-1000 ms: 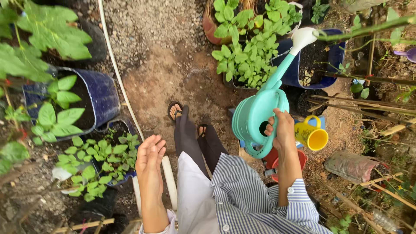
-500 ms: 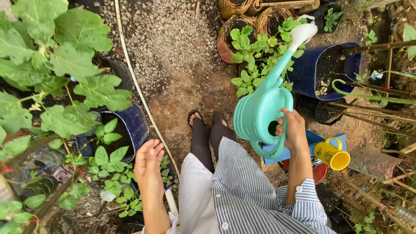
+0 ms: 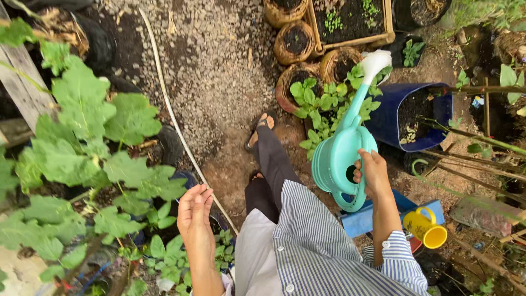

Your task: The person waters various potted plants and garden beds in an outdoor area using a watering can.

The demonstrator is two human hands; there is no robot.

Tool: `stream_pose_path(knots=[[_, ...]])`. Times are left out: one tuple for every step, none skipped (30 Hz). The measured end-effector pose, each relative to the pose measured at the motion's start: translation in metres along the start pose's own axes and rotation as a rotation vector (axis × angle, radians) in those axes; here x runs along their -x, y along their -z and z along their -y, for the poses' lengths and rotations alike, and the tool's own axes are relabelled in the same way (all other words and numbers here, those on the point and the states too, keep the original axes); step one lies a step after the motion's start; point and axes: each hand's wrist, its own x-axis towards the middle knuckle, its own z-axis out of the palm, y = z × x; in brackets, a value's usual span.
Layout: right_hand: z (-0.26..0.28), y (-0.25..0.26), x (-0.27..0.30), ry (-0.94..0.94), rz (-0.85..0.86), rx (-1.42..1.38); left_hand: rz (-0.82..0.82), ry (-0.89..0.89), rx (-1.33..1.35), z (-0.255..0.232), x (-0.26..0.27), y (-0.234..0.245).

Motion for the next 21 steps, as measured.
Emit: stream_pose_path(knots=[[0.007,-0.005,-0.004,-0.024,-0.006,0.020,0.010,0.001,0.017,-0.008,-0.011,-0.011],[0.019,-0.012,-0.012,-0.039,-0.009,0.039,0.002,0.005,-0.011,-0.017,-0.023,-0.024],[0.032,-0.019,-0.019,-0.054,-0.012,0.057,-0.006,0.008,-0.038,-0.027,-0.033,-0.037],[0.047,-0.026,-0.026,-0.040,-0.004,0.069,-0.014,0.015,-0.063,-0.035,-0.044,-0.052],[0.061,-0.035,-0.033,-0.027,0.003,0.081,0.006,-0.017,-0.070,-0.043,-0.059,-0.067],[0.070,-0.041,-0.035,-0.027,0.010,0.099,0.020,-0.039,-0.084,-0.049,-0.069,-0.078],[0.080,-0.047,-0.040,-0.030,0.023,0.090,0.034,-0.060,-0.097,-0.055,-0.077,-0.088],[0.093,-0.054,-0.046,-0.031,0.037,0.081,0.036,-0.070,-0.112,-0.060,-0.084,-0.098],[0.105,-0.061,-0.052,-0.032,0.051,0.071,0.039,-0.080,-0.126,-0.065,-0.090,-0.107],[0.116,-0.070,-0.056,-0.024,0.056,0.065,0.046,-0.091,-0.142,-0.070,-0.096,-0.114],[0.127,-0.078,-0.059,-0.015,0.060,0.059,0.052,-0.087,-0.151,-0.076,-0.102,-0.121],[0.140,-0.085,-0.064,-0.003,0.067,0.054,0.057,-0.086,-0.158,-0.081,-0.107,-0.129],[0.153,-0.092,-0.067,0.008,0.071,0.050,0.062,-0.085,-0.165,-0.085,-0.111,-0.136],[0.165,-0.101,-0.069,0.023,0.077,0.046,0.065,-0.090,-0.163,-0.090,-0.116,-0.140],[0.176,-0.111,-0.069,0.037,0.084,0.043,0.067,-0.094,-0.161,-0.096,-0.120,-0.142],[0.187,-0.120,-0.070,0.051,0.090,0.036,0.068,-0.099,-0.159,-0.102,-0.123,-0.144],[0.197,-0.128,-0.071,0.065,0.097,0.029,0.070,-0.108,-0.164,-0.108,-0.128,-0.146],[0.207,-0.134,-0.071,0.077,0.106,0.024,0.069,-0.117,-0.169,-0.114,-0.133,-0.147],[0.216,-0.139,-0.072,0.089,0.119,0.030,0.069,-0.125,-0.174,-0.120,-0.138,-0.150],[0.225,-0.145,-0.073,0.103,0.132,0.033,0.060,-0.127,-0.163,-0.126,-0.145,-0.152],[0.233,-0.151,-0.074,0.117,0.146,0.035,0.052,-0.129,-0.153,-0.133,-0.152,-0.155]])
